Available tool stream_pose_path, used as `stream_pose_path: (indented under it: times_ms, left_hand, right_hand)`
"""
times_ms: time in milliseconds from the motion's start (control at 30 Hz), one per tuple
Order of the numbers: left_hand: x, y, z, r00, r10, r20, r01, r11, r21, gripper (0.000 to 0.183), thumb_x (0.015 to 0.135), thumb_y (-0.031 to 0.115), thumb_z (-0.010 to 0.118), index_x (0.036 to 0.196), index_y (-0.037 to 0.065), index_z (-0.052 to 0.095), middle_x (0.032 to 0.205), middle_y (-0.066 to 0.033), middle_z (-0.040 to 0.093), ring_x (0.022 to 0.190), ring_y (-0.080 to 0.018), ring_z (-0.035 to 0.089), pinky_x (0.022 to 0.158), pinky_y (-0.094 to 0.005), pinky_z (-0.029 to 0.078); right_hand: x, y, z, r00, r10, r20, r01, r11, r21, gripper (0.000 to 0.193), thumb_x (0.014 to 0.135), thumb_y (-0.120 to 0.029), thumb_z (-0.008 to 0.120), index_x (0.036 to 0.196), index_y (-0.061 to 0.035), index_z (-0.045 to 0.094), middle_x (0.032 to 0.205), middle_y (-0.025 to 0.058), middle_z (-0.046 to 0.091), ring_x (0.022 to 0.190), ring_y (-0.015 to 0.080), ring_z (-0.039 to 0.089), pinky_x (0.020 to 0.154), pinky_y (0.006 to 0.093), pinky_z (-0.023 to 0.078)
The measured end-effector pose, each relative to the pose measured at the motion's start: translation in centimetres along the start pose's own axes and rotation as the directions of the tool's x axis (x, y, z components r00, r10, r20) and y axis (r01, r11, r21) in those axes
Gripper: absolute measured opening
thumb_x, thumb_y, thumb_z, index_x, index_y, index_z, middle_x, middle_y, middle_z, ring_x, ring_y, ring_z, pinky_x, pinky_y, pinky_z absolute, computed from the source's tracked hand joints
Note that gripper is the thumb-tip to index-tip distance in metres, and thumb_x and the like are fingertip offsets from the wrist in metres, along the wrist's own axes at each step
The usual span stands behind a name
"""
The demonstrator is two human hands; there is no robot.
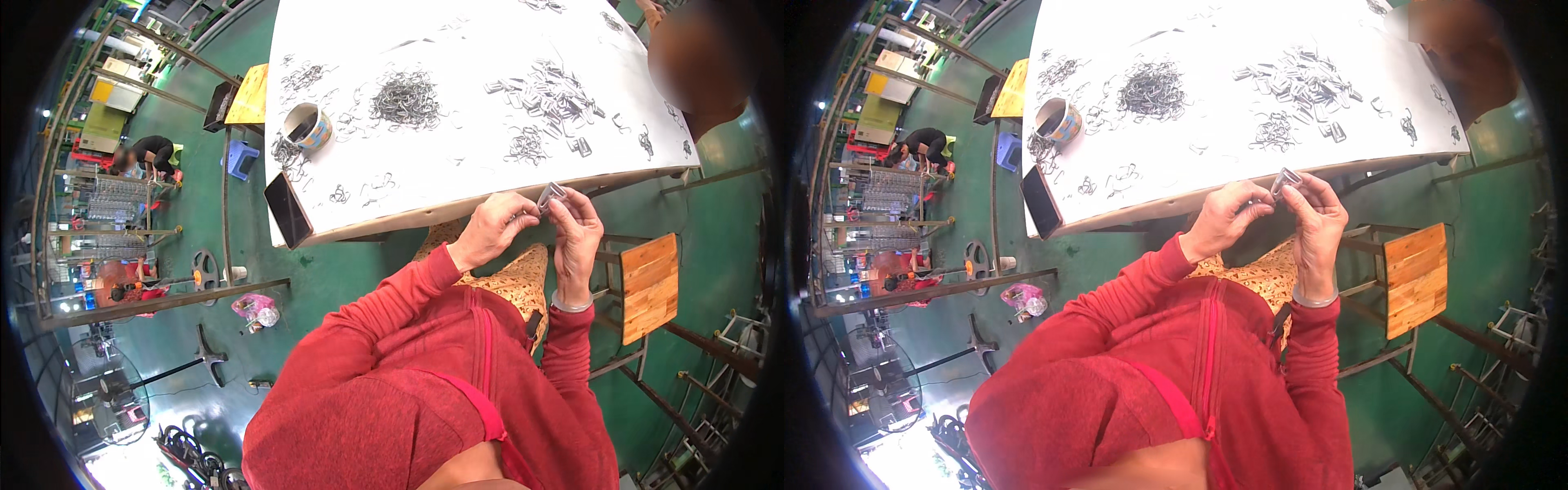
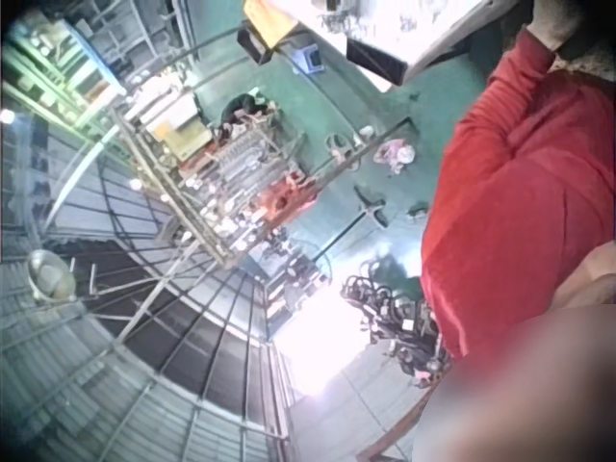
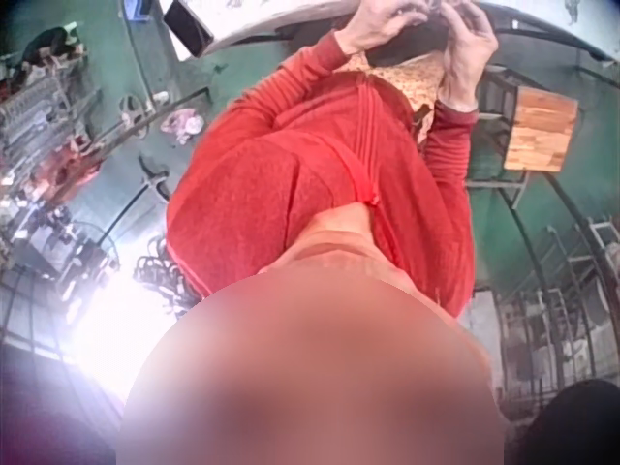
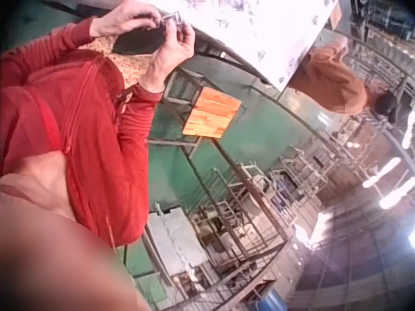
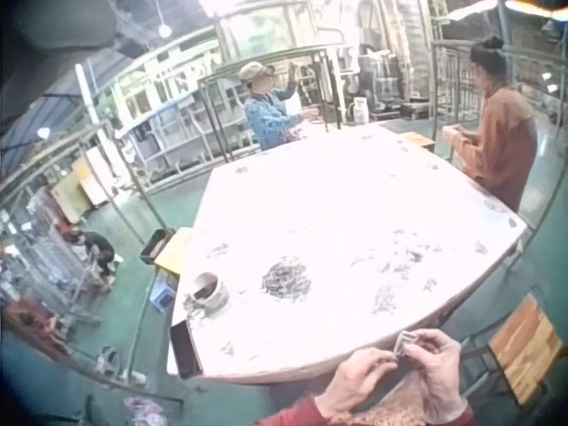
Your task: The person repeatedly picks small metal hooks and cylindrical metal pieces from a table, inserts the hooks into the cylinders, and places the assembled units into a growing pile. The person also occasionally gathers loose hooks and moves them aside.
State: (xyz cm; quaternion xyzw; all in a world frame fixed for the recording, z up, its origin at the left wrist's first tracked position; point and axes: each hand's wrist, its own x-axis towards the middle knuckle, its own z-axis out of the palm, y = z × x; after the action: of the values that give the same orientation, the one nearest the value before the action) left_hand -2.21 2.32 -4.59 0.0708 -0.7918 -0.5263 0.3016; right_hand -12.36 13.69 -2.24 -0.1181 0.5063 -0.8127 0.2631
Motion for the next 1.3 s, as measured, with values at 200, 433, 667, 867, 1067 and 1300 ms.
stream_pose_path:
  times_ms: [200, 433, 667, 867, 1067, 1300]
  left_hand:
    - [-0.2, -1.6, -0.4, 0.997, -0.003, -0.082, 0.004, 1.0, 0.014, 0.022, 0.078, 0.012, 0.068, 0.098, 0.007, 0.06, 0.091, -0.0087, 0.063, 0.083, -0.0256, 0.06, 0.076, -0.035, 0.046]
    - [2.2, -8.7, -11.0, 0.936, -0.098, -0.338, 0.252, 0.857, 0.45, 0.012, 0.082, 0.015, 0.065, 0.086, 0.004, 0.067, 0.081, -0.0096, 0.065, 0.069, -0.0206, 0.061, 0.061, -0.0287, 0.047]
    - [6.2, -12.8, -14.7, 0.982, -0.177, -0.066, 0.153, 0.542, 0.826, 0.012, 0.077, 0.018, 0.068, 0.084, 0.008, 0.068, 0.081, -0.008, 0.058, 0.086, -0.0243, 0.055, 0.072, -0.036, 0.046]
    - [5.6, -11.9, -15.0, 0.944, -0.25, -0.213, 0.327, 0.78, 0.534, 0.01, 0.078, 0.013, 0.064, 0.081, 0.004, 0.066, 0.079, -0.0093, 0.063, 0.079, -0.0236, 0.06, 0.071, -0.0344, 0.048]
    - [5.8, -11.2, -14.9, 0.86, -0.352, -0.369, 0.474, 0.821, 0.319, 0.011, 0.079, 0.009, 0.06, 0.084, 0.0, 0.064, 0.077, -0.0123, 0.067, 0.071, -0.0202, 0.064, 0.067, -0.03, 0.049]
    - [4.1, -11.6, -17.1, 0.933, -0.317, -0.172, 0.324, 0.525, 0.787, 0.019, 0.078, 0.022, 0.065, 0.09, 0.007, 0.068, 0.083, -0.0133, 0.065, 0.079, -0.0268, 0.063, 0.072, -0.0359, 0.048]
  right_hand:
    - [0.4, 1.5, 0.7, 0.996, -0.086, -0.038, 0.087, 0.996, 0.016, 0.021, 0.077, 0.01, 0.065, 0.096, 0.0021, 0.062, 0.087, 0.0091, 0.067, 0.076, 0.0125, 0.063, 0.069, 0.0221, 0.051]
    - [0.2, 0.2, 1.4, 0.997, -0.08, -0.016, 0.076, 0.982, -0.175, 0.02, 0.074, 0.011, 0.067, 0.092, 0.0028, 0.063, 0.084, 0.0076, 0.067, 0.075, 0.0106, 0.063, 0.07, 0.0214, 0.051]
    - [-0.4, -0.2, 1.1, 0.998, -0.055, -0.039, 0.044, 0.971, -0.234, 0.019, 0.073, 0.01, 0.068, 0.09, 0.0026, 0.064, 0.081, 0.0062, 0.066, 0.071, 0.0085, 0.061, 0.067, 0.02, 0.049]
    - [-1.0, -1.0, 0.9, 0.998, -0.058, -0.021, 0.051, 0.97, -0.238, 0.016, 0.075, 0.008, 0.067, 0.091, 0.0037, 0.064, 0.083, 0.0083, 0.067, 0.071, 0.0094, 0.061, 0.068, 0.0208, 0.049]
    - [-1.7, -1.6, 0.2, 0.994, -0.101, 0.041, 0.109, 0.951, -0.289, 0.015, 0.079, 0.001, 0.066, 0.094, 0.0021, 0.066, 0.083, 0.0067, 0.067, 0.07, 0.0087, 0.059, 0.066, 0.0211, 0.045]
    - [-2.9, -2.3, -0.4, 0.991, -0.13, 0.031, 0.134, 0.96, -0.246, 0.016, 0.078, 0.004, 0.066, 0.094, 0.0019, 0.066, 0.085, 0.0069, 0.068, 0.073, 0.0092, 0.061, 0.069, 0.021, 0.048]
